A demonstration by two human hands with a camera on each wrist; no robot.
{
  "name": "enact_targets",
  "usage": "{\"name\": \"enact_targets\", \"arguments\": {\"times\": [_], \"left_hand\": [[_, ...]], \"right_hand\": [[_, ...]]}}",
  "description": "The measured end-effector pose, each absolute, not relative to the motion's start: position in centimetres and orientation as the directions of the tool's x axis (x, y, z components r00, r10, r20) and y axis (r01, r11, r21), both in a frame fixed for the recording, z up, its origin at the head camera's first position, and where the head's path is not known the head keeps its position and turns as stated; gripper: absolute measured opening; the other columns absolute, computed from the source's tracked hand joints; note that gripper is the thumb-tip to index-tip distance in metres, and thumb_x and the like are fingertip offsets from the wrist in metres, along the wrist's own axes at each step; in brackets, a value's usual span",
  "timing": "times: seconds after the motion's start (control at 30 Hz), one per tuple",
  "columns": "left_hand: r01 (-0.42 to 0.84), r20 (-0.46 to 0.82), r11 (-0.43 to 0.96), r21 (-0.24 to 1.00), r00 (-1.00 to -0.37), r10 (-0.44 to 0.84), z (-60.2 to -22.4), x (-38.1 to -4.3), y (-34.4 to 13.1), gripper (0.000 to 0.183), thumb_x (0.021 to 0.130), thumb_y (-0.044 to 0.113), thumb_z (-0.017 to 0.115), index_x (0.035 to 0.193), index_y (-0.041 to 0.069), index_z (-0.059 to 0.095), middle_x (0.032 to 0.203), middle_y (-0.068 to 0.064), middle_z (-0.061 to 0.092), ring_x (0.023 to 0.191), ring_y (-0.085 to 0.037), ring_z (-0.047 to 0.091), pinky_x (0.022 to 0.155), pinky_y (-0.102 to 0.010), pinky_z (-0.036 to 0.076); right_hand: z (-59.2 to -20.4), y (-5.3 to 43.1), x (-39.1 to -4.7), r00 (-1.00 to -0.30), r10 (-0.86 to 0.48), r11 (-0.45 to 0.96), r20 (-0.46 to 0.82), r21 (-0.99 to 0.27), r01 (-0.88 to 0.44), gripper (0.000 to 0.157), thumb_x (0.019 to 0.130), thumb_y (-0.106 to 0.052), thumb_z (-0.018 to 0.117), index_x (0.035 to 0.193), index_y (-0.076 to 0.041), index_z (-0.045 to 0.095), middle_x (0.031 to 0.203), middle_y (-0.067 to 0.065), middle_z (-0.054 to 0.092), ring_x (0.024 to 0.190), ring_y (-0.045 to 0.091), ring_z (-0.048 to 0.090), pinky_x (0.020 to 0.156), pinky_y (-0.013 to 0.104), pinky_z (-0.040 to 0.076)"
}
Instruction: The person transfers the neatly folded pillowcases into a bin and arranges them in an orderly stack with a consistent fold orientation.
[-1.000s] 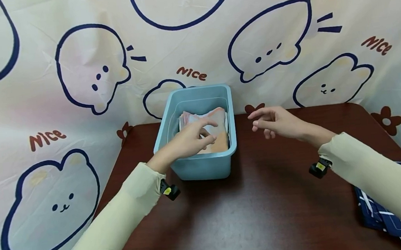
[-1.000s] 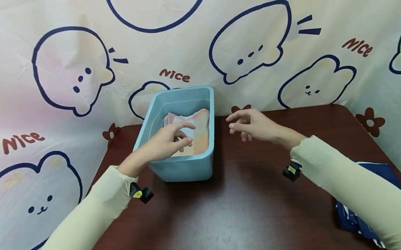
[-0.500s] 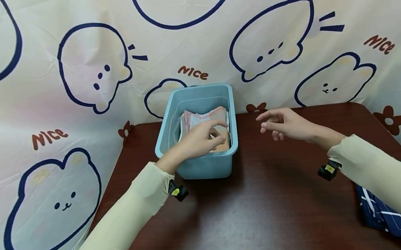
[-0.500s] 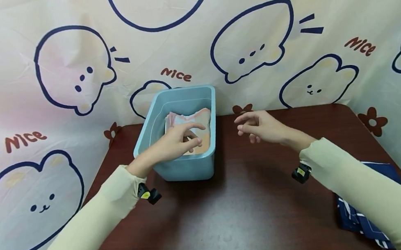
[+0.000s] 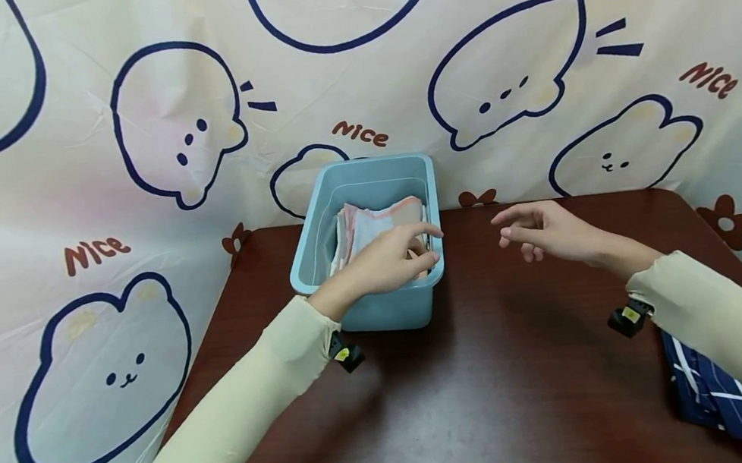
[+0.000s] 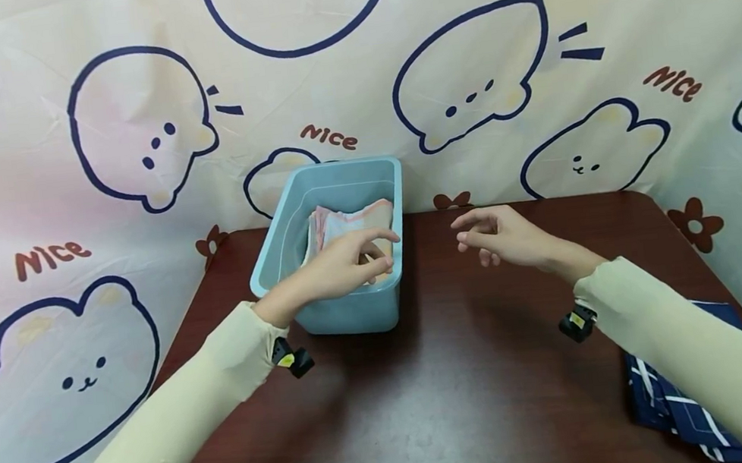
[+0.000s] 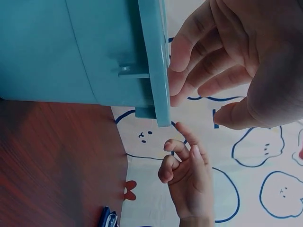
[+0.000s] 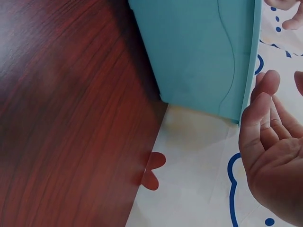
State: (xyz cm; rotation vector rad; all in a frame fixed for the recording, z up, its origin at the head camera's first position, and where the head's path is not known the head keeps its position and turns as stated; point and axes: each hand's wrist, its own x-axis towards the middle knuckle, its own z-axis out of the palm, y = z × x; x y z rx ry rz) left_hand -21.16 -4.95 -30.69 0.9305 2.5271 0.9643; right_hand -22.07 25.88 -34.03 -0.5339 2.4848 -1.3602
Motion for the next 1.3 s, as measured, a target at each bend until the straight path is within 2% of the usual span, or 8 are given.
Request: {"name": "enact_targets", "arguments": {"times": [0.17, 0.37, 0.6, 0.83, 1.17, 1.3], "left_hand": [[0.456, -0.023, 0.564, 0.688, -0.763, 0.646, -30.3, -21.1, -4.7, 0.038, 0.103, 0.022, 0.057, 0.140, 0.014, 0.054, 0.104, -0.006, 0.074, 0.082, -0.023, 0.071, 0.074, -0.029, 0.055], [0.480, -0.008, 0.569, 0.668, -0.760, 0.650, -29.6, -21.0, -3.9, 0.037, 0.103, 0.024, 0.059, 0.139, 0.015, 0.057, 0.112, -0.006, 0.074, 0.095, -0.021, 0.072, 0.076, -0.027, 0.057], [0.473, -0.002, 0.542, 0.695, -0.752, 0.659, -29.2, -20.8, -3.0, 0.037, 0.104, 0.025, 0.057, 0.140, 0.015, 0.055, 0.116, -0.007, 0.073, 0.085, -0.022, 0.072, 0.066, -0.027, 0.057], [0.497, 0.039, 0.488, 0.718, -0.728, 0.684, -29.0, -20.7, -1.8, 0.037, 0.103, 0.023, 0.059, 0.138, 0.014, 0.056, 0.113, -0.006, 0.074, 0.079, -0.013, 0.071, 0.075, -0.024, 0.056], [0.466, -0.007, 0.502, 0.729, -0.727, 0.686, -29.3, -20.2, -0.3, 0.035, 0.103, 0.024, 0.059, 0.137, 0.017, 0.056, 0.109, -0.002, 0.073, 0.075, -0.012, 0.069, 0.068, -0.025, 0.057], [0.488, -0.012, 0.523, 0.699, -0.723, 0.691, -29.9, -20.1, 0.2, 0.034, 0.103, 0.026, 0.060, 0.136, 0.019, 0.057, 0.111, 0.000, 0.072, 0.082, -0.008, 0.069, 0.070, -0.023, 0.055]], "right_hand": [[-34.0, 26.4, -22.0, -0.897, -0.439, 0.497, -0.050, -0.845, -0.196, 0.041, 0.106, -0.026, 0.055, 0.138, -0.002, 0.055, 0.098, -0.006, 0.073, 0.066, 0.024, 0.063, 0.061, 0.032, 0.057], [-33.9, 27.2, -22.0, -0.905, -0.420, 0.522, -0.068, -0.834, -0.180, 0.041, 0.106, -0.026, 0.054, 0.139, -0.002, 0.054, 0.098, -0.007, 0.073, 0.066, 0.020, 0.063, 0.061, 0.033, 0.058], [-34.1, 28.0, -21.8, -0.911, -0.405, 0.530, -0.072, -0.830, -0.170, 0.041, 0.106, -0.025, 0.054, 0.139, -0.001, 0.053, 0.097, -0.008, 0.073, 0.066, 0.017, 0.063, 0.061, 0.031, 0.057], [-34.4, 29.0, -21.7, -0.919, -0.386, 0.548, -0.076, -0.821, -0.162, 0.041, 0.106, -0.025, 0.054, 0.139, -0.002, 0.053, 0.095, -0.009, 0.073, 0.066, 0.019, 0.063, 0.061, 0.031, 0.057], [-34.8, 30.7, -21.5, -0.932, -0.349, 0.582, -0.100, -0.803, -0.132, 0.042, 0.106, -0.028, 0.054, 0.139, -0.002, 0.053, 0.094, -0.012, 0.072, 0.067, 0.018, 0.064, 0.061, 0.030, 0.057], [-35.2, 31.5, -21.3, -0.934, -0.338, 0.595, -0.115, -0.795, -0.118, 0.043, 0.107, -0.027, 0.053, 0.140, -0.001, 0.052, 0.094, -0.013, 0.072, 0.067, 0.019, 0.064, 0.061, 0.030, 0.057]]}}
